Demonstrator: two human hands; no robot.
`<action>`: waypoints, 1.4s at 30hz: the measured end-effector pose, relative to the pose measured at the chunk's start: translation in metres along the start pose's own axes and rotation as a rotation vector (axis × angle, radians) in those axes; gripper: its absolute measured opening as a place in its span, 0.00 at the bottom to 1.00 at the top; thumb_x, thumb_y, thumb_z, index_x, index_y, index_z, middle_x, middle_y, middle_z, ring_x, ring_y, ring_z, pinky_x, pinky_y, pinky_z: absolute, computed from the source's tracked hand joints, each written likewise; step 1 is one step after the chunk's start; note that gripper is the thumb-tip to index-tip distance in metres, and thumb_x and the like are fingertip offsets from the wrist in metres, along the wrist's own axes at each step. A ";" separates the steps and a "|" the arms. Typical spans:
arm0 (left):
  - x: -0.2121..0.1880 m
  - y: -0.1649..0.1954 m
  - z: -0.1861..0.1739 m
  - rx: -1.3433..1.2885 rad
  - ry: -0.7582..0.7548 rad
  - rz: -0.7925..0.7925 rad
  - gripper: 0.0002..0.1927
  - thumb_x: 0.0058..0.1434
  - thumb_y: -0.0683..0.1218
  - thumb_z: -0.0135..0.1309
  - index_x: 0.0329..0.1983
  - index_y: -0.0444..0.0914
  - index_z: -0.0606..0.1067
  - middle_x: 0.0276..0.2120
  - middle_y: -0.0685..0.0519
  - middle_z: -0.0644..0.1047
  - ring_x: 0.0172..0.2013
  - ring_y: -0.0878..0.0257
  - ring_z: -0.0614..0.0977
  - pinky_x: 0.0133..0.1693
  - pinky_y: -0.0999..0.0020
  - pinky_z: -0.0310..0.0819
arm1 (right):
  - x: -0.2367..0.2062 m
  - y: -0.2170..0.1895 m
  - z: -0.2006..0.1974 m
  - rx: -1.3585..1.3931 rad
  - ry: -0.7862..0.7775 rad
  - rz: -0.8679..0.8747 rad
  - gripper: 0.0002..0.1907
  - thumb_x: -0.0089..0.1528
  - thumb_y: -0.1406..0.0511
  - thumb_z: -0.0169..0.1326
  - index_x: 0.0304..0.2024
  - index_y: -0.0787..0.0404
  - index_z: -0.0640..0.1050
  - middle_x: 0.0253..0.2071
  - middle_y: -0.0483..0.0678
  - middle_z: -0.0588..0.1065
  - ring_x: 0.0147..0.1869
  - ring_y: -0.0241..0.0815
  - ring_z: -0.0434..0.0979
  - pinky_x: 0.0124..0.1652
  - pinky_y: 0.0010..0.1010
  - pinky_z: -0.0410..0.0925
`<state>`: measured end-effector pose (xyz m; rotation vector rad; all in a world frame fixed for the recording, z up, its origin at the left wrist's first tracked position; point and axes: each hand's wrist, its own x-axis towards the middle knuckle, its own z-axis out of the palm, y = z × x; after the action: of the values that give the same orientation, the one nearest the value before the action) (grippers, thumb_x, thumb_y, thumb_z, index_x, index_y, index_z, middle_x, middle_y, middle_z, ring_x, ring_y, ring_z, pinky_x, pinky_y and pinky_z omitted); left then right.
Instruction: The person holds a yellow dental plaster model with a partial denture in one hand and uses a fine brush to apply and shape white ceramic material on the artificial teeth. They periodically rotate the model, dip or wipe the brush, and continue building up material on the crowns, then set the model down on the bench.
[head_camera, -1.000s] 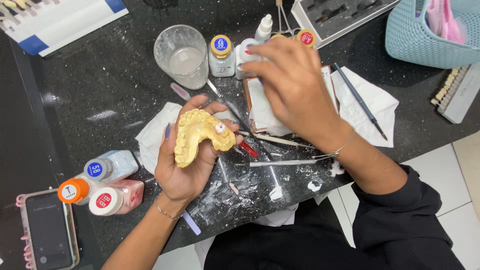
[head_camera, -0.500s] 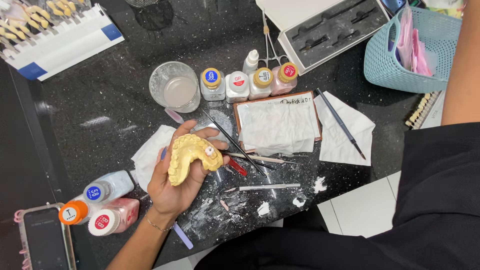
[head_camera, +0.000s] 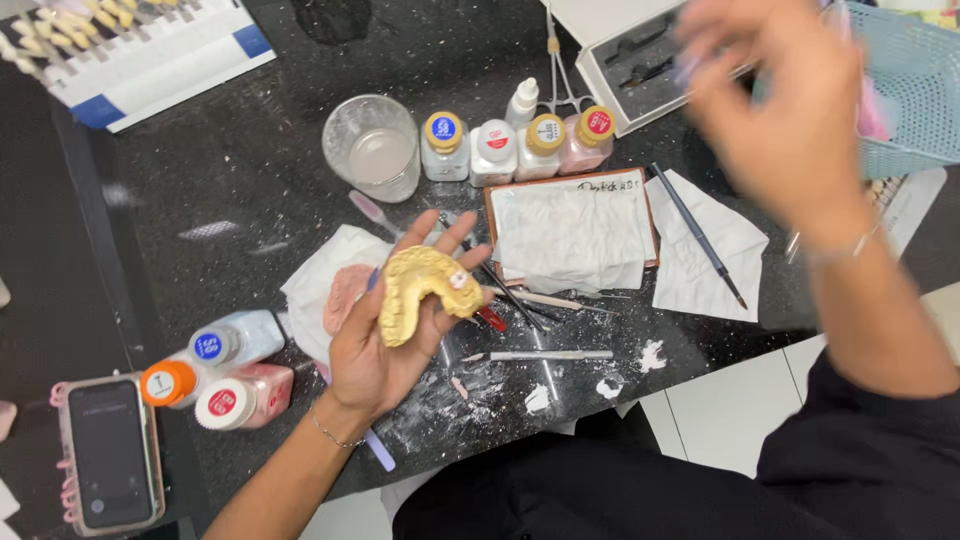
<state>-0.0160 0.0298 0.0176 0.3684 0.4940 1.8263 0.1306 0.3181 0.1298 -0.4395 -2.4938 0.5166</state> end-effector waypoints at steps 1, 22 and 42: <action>-0.001 -0.001 0.004 -0.013 -0.001 -0.025 0.37 0.73 0.54 0.39 0.80 0.37 0.44 0.78 0.39 0.49 0.75 0.45 0.59 0.72 0.43 0.55 | -0.018 -0.019 0.011 0.136 -0.100 -0.054 0.20 0.61 0.75 0.60 0.56 0.65 0.75 0.48 0.52 0.77 0.42 0.40 0.81 0.46 0.30 0.72; -0.106 -0.031 0.005 -0.220 0.237 -0.077 0.34 0.76 0.46 0.37 0.82 0.42 0.43 0.71 0.46 0.60 0.67 0.58 0.68 0.68 0.60 0.63 | -0.118 -0.096 0.112 0.723 -0.600 -0.162 0.48 0.49 0.65 0.71 0.70 0.62 0.64 0.61 0.54 0.76 0.66 0.48 0.76 0.63 0.38 0.70; -0.198 -0.037 0.015 0.957 0.487 0.135 0.24 0.75 0.59 0.44 0.52 0.34 0.75 0.42 0.48 0.81 0.46 0.58 0.84 0.51 0.64 0.77 | -0.179 -0.079 0.143 1.066 -0.303 0.294 0.42 0.57 0.75 0.60 0.73 0.72 0.61 0.64 0.56 0.72 0.68 0.43 0.73 0.67 0.33 0.67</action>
<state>0.0810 -0.1473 0.0109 0.5984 1.7280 1.6942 0.1758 0.1381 -0.0259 -0.2870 -2.0044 1.9809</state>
